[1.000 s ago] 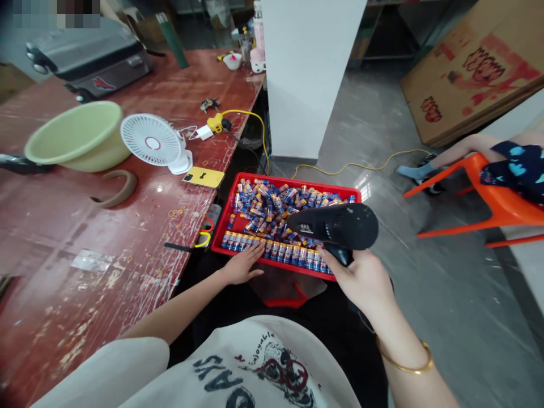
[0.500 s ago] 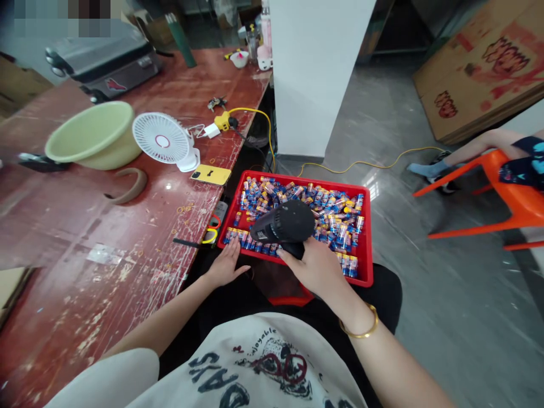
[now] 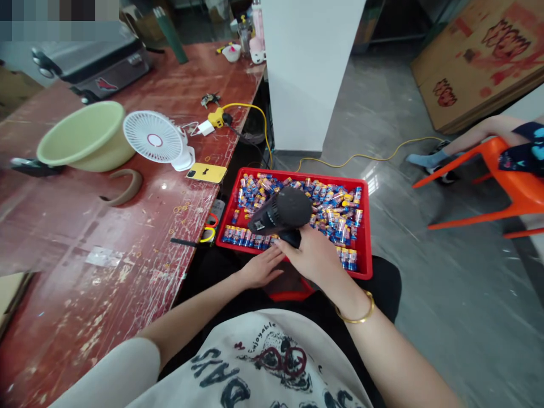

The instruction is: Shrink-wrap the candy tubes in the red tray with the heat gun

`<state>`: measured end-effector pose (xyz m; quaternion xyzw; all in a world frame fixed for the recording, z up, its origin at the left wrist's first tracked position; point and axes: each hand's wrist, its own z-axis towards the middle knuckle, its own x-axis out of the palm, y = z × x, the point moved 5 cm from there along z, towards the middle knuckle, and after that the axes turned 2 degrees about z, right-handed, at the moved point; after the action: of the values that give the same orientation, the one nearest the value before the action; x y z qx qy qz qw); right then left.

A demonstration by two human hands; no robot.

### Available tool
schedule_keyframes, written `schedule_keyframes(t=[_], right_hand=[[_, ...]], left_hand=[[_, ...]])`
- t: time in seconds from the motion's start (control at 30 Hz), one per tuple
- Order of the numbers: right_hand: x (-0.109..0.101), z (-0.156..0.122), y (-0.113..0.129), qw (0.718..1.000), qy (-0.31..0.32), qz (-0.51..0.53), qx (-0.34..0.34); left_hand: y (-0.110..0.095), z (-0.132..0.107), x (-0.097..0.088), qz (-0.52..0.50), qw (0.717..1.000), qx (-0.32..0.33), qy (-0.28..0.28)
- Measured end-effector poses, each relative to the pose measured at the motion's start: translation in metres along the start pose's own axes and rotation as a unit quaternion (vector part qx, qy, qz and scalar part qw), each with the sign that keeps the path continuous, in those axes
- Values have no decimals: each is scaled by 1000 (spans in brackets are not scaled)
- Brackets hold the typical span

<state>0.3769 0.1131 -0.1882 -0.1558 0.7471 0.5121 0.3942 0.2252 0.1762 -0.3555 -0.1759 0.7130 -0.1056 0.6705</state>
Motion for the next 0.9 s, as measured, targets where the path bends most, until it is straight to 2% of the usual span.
schedule_keyframes(t=[0.03, 0.1, 0.17, 0.23, 0.3, 0.4, 0.57, 0.67, 0.73, 0.8, 0.9], right_hand=[[-7, -6, -9, 1000, -13, 1, 11], [-24, -24, -31, 997, -32, -8, 67], [-41, -47, -55, 989, -42, -11, 142], [-53, -67, -75, 980, -45, -3, 196], [-55, -78, -88, 976, -32, 13, 215], [-43, -72, -88, 981, -16, 31, 189], [-16, -39, -44, 998, 8, 28, 59], [-11, -30, -25, 997, 29, -32, 58], [-11, -30, -21, 993, 50, -73, 81], [-14, -31, -20, 991, 54, -82, 95], [-17, -30, -21, 994, 39, -51, 88]], left_hand=[[4, 18, 10, -2, 998, 59, 28], [19, 40, 22, 0, 992, 111, 64], [38, 39, 20, 2, 989, 121, 80], [59, 18, 9, 6, 992, 101, 77], [77, -11, -3, 18, 996, 51, 70], [88, -50, -9, 47, 996, -36, 66], [80, -91, 3, 101, 974, -201, 19], [69, -109, 9, 128, 959, -251, 13], [58, -111, 9, 135, 960, -243, 17], [42, -104, 6, 121, 970, -207, 31], [9, -78, 4, 40, 993, -82, 76]])
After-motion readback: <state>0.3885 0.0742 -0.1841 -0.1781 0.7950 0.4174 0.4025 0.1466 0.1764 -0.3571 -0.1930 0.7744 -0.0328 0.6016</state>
